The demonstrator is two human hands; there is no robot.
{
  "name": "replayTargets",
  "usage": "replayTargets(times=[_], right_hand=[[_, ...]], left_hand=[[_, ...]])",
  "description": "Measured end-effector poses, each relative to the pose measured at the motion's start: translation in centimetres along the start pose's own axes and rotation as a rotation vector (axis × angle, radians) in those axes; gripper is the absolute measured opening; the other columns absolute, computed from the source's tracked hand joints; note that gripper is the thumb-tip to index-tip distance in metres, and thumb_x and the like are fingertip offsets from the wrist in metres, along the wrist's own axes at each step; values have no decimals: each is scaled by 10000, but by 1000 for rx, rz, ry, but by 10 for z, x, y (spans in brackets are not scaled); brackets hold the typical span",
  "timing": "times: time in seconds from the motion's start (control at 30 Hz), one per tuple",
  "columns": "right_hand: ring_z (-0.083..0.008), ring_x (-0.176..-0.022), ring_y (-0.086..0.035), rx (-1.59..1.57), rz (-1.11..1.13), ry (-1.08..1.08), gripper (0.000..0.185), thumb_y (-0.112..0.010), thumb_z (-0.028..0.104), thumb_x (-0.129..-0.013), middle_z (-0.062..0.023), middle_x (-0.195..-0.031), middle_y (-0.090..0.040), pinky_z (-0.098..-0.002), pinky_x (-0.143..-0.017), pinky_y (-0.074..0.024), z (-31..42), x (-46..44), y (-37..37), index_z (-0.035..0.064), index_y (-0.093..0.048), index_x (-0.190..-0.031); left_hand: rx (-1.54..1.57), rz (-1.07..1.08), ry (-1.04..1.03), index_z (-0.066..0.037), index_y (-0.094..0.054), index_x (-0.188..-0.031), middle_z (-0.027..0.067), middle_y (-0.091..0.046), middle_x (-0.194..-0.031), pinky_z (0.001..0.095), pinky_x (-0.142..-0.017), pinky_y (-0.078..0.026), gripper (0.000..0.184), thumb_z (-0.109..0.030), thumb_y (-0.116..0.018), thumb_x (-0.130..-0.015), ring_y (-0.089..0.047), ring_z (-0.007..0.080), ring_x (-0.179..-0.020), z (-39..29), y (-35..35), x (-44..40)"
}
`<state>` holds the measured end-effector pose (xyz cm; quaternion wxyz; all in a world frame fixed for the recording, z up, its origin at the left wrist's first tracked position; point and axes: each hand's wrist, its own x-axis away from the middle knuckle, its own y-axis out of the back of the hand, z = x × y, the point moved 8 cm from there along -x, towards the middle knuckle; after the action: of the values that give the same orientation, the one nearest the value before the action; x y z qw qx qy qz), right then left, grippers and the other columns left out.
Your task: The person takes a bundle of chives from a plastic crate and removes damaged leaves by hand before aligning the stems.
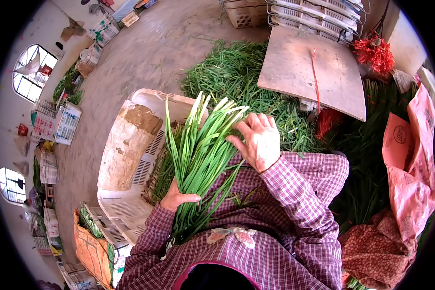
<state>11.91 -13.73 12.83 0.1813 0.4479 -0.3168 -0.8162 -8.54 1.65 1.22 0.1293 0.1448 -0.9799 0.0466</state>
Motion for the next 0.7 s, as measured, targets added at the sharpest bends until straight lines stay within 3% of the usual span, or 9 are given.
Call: replayTargets(times=[0.2,0.4,0.47,0.63,0.7], right_hand=[[-235,-924,-510,-119,65,-30,257,-766,232,-693,-43,-911,-537,-389,-830,-394,0,-2,-14,108,-650,-886],[-254,-894,-524,-62,14,43,189,-719,182,-727,-65,-886,-547,-410,-848,-399,-2,2,-23,98,-602,-849],[-272,-814,-554,15,19,63,200,-677,134,-722,-109,-862,-557,-415,-832,-416,-3,3,-26,86,-560,-877],[-268,-822,-560,29,158,-8,361,-601,15,-637,-108,-835,-533,-423,-836,-429,-16,3,-38,83,-502,-977],[-225,-717,-560,97,85,-22,361,-599,-7,-663,-84,-772,-511,-391,-718,-491,-27,4,-41,87,-478,-990]], left_hand=[[-45,27,-60,3,-587,-1117,108,-659,-863,331,-569,-541,439,46,-708,-697,-646,196,-687,-9,-7,-3],[-15,41,-34,6,-586,-1111,107,-657,-860,335,-574,-542,434,57,-696,-694,-643,194,-691,-11,-14,-6],[38,87,15,-2,-528,-1209,119,-650,-918,341,-587,-544,553,57,-700,-687,-646,201,-728,-14,-19,-5],[51,109,78,-30,-381,-1355,135,-625,-1012,353,-605,-553,768,54,-713,-668,-647,217,-783,-9,-18,-7],[62,116,92,-39,-335,-1390,139,-617,-1035,358,-605,-556,829,52,-718,-661,-648,222,-797,-1,-15,-6]])
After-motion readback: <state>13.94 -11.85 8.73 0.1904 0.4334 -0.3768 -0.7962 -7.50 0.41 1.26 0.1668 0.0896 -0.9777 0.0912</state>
